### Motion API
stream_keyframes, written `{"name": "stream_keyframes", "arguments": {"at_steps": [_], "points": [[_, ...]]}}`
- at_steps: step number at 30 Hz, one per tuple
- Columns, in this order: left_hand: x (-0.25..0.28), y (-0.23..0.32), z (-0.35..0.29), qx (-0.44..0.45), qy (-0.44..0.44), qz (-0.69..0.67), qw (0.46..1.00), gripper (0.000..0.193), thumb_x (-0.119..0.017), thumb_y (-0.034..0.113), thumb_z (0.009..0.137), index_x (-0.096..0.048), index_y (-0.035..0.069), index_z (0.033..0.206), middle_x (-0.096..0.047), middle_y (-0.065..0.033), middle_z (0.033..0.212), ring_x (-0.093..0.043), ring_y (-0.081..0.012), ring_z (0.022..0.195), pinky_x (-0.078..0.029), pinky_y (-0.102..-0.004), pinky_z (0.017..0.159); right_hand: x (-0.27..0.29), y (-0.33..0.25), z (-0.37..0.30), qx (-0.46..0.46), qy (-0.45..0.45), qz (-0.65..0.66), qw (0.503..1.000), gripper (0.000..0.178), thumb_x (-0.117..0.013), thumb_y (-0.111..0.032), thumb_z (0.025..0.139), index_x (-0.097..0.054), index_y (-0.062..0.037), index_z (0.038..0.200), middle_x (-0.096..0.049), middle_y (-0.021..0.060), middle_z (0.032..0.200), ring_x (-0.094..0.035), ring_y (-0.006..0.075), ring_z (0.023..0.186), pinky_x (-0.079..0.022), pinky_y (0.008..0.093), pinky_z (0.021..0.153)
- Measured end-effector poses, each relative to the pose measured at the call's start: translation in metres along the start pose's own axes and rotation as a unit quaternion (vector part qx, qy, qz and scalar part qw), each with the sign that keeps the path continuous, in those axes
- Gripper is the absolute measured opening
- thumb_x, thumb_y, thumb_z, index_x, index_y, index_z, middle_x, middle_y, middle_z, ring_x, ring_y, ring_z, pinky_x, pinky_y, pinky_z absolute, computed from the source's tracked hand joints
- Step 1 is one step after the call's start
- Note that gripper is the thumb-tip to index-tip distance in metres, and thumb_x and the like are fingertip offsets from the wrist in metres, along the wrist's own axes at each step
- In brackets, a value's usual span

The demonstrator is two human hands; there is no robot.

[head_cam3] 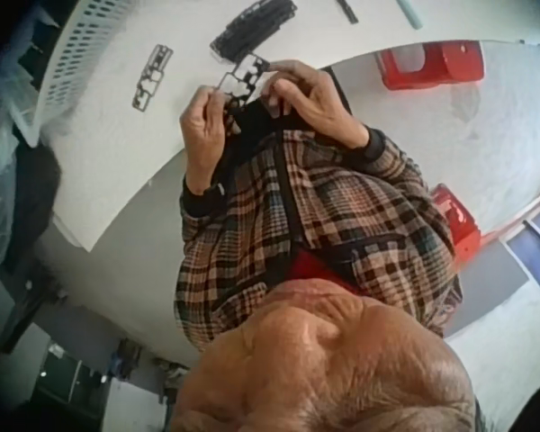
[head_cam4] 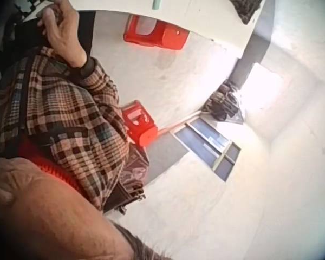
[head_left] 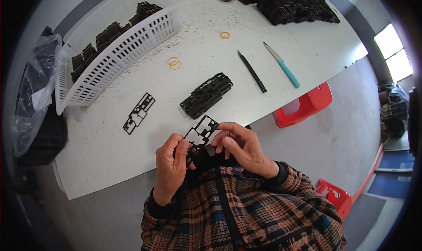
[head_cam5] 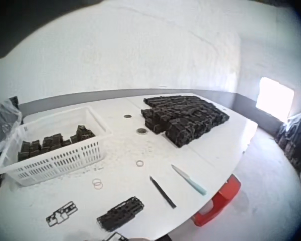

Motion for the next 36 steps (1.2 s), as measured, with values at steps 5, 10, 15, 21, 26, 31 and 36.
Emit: {"name": "stream_keyframes", "arguments": {"at_steps": [5,10,15,21,26,31,36], "points": [[-0.021,-0.006,0.001,0.027,-0.047,-0.002,0.999,0.027,-0.047,0.022,0.102,-0.051,0.003,0.084,-0.059,-0.0035,0.071,-0.054,-0.0061,0.055,-0.045,-0.0192,0.048,0.015,0.013,-0.005,-0.025,0.020,0.061,0.998,0.023,-0.047,-0.017,0.101,-0.056,0.0011,0.113,-0.066,0.0076,0.090,-0.062,0.0079,0.074,-0.048,0.0195,0.057],[-0.027,0.006,0.002,-0.046,-0.040,0.089,0.994,0.022,-0.051,0.022,0.101,-0.057,0.001,0.094,-0.063,-0.0063,0.085,-0.060,-0.0103,0.073,-0.052,-0.0266,0.068,0.028,0.015,-0.010,-0.012,0.042,0.075,0.996,0.023,-0.046,-0.019,0.102,-0.057,0.0008,0.096,-0.065,0.0054,0.081,-0.061,0.0073,0.064,-0.045,0.0179,0.051],[-0.012,0.049,0.008,-0.193,0.033,0.139,0.971,0.021,-0.053,0.019,0.100,-0.057,0.001,0.108,-0.065,-0.0085,0.096,-0.061,-0.0157,0.090,-0.049,-0.0313,0.082,0.044,0.015,-0.012,0.005,0.079,0.086,0.993,0.025,-0.045,-0.020,0.102,-0.055,-0.0009,0.089,-0.064,0.0047,0.077,-0.060,0.0077,0.060,-0.044,0.0175,0.050],[-0.027,0.050,0.017,-0.121,-0.081,-0.215,0.966,0.048,-0.036,0.040,0.103,-0.047,-0.002,0.123,-0.060,-0.0143,0.111,-0.060,-0.0254,0.103,-0.050,-0.0393,0.089,0.055,0.023,-0.022,0.000,0.114,0.082,0.990,0.026,-0.044,-0.020,0.102,-0.055,-0.0009,0.089,-0.062,0.0042,0.074,-0.059,0.0081,0.058,-0.043,0.0174,0.048],[-0.038,0.048,0.021,-0.058,-0.122,-0.425,0.895,0.063,-0.021,0.052,0.102,-0.043,-0.001,0.127,-0.055,-0.0180,0.119,-0.057,-0.0285,0.110,-0.048,-0.0457,0.095,0.055,0.024,-0.028,-0.002,0.112,0.080,0.990,0.025,-0.045,-0.019,0.101,-0.056,-0.0007,0.090,-0.062,0.0041,0.074,-0.059,0.0081,0.058,-0.043,0.0173,0.048],[-0.039,0.052,0.025,-0.057,-0.108,-0.474,0.872,0.065,-0.018,0.054,0.101,-0.045,-0.002,0.124,-0.055,-0.0186,0.118,-0.056,-0.0313,0.111,-0.047,-0.0494,0.095,0.055,0.027,-0.032,-0.005,0.111,0.079,0.991,0.023,-0.045,-0.019,0.101,-0.056,-0.0012,0.090,-0.062,0.0038,0.074,-0.060,0.0084,0.059,-0.044,0.0173,0.048],[-0.045,0.102,0.011,-0.184,-0.240,-0.480,0.823,0.058,-0.024,0.051,0.102,-0.049,0.001,0.115,-0.056,-0.0158,0.109,-0.058,-0.0343,0.105,-0.047,-0.0509,0.094,0.051,0.027,-0.032,-0.021,0.117,0.095,0.988,0.021,-0.047,-0.016,0.101,-0.056,-0.0015,0.089,-0.064,0.0025,0.076,-0.058,0.0057,0.060,-0.043,0.0171,0.049]]}}
Point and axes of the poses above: each hand's wrist, its own z-axis towards the middle knuckle, its own x-axis out of the back of the hand, y = z × x, the point moved 8 cm from there along z, towards the middle knuckle
